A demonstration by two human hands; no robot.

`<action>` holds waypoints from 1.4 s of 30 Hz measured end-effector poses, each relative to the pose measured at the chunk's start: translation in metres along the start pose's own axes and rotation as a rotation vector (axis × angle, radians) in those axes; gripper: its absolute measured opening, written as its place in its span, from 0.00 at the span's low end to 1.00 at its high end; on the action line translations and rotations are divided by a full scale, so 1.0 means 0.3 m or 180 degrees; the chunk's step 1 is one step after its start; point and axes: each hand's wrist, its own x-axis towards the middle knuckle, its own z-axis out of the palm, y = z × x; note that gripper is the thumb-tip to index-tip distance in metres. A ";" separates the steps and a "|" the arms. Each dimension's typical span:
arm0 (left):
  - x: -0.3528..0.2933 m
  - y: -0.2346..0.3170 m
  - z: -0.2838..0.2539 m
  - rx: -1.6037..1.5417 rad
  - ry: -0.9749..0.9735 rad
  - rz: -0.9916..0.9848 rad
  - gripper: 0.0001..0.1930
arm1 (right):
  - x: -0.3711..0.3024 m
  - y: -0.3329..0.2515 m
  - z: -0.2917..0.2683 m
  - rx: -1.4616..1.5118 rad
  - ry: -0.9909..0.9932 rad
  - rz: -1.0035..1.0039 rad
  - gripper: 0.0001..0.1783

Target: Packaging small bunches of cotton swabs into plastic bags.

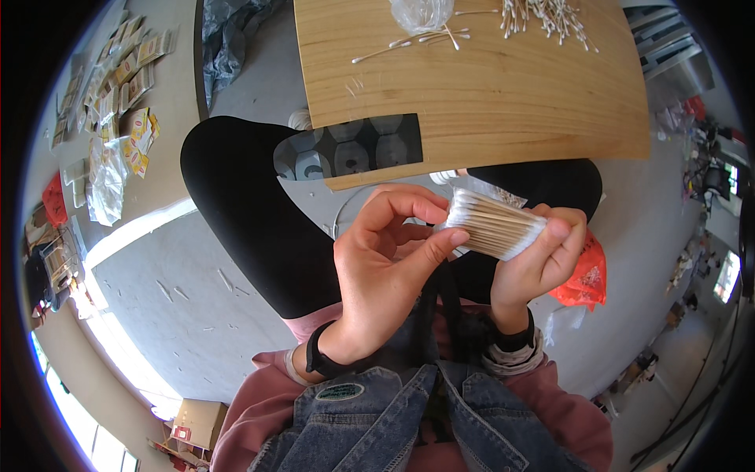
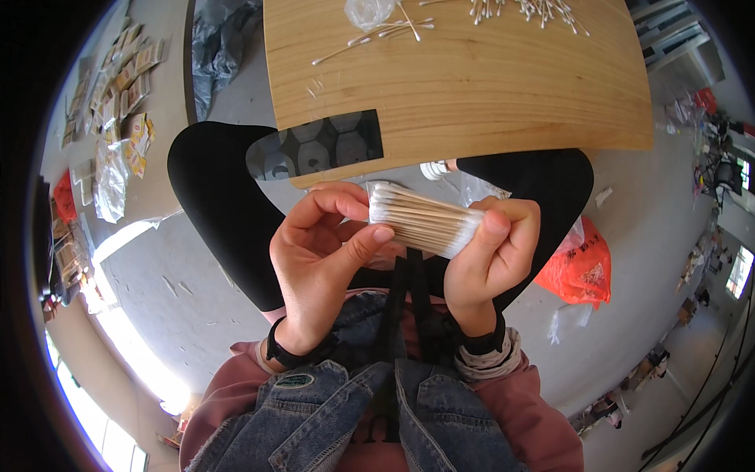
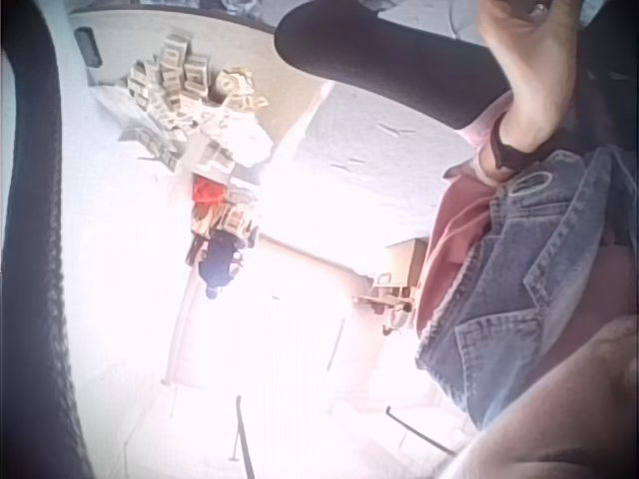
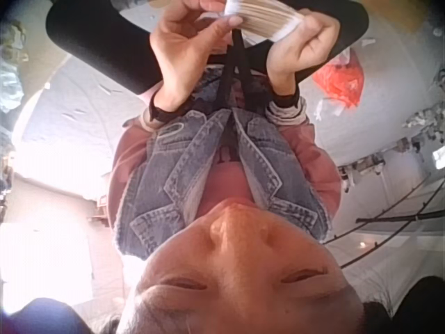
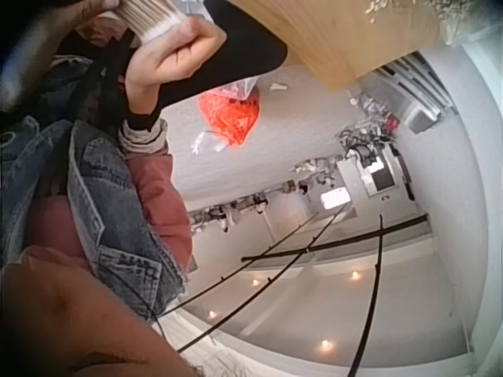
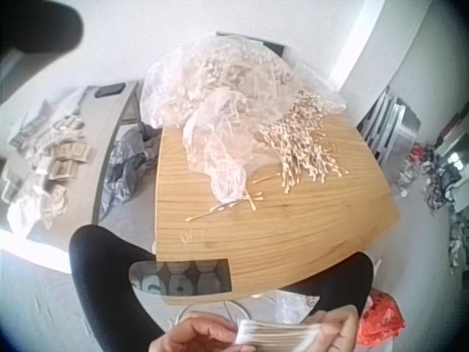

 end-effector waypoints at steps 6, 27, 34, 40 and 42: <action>-0.004 0.000 0.002 0.0032 0.0023 0.0049 0.10 | 0.004 0.009 0.002 0.0117 -0.0018 0.0162 0.16; -0.013 -0.031 0.063 0.0946 -0.0391 0.1425 0.24 | -0.076 0.012 0.068 0.3328 0.0175 0.2260 0.22; -0.023 -0.027 0.097 0.1146 -0.0241 0.1858 0.23 | -0.122 0.069 0.078 0.4401 0.0024 0.2559 0.22; -0.017 -0.051 0.119 0.0863 -0.0412 0.1832 0.25 | -0.131 0.101 0.060 0.4777 0.0009 0.2355 0.22; -0.019 -0.059 0.122 0.0904 -0.0156 0.1966 0.27 | -0.118 0.069 0.070 0.4719 0.0035 0.2536 0.22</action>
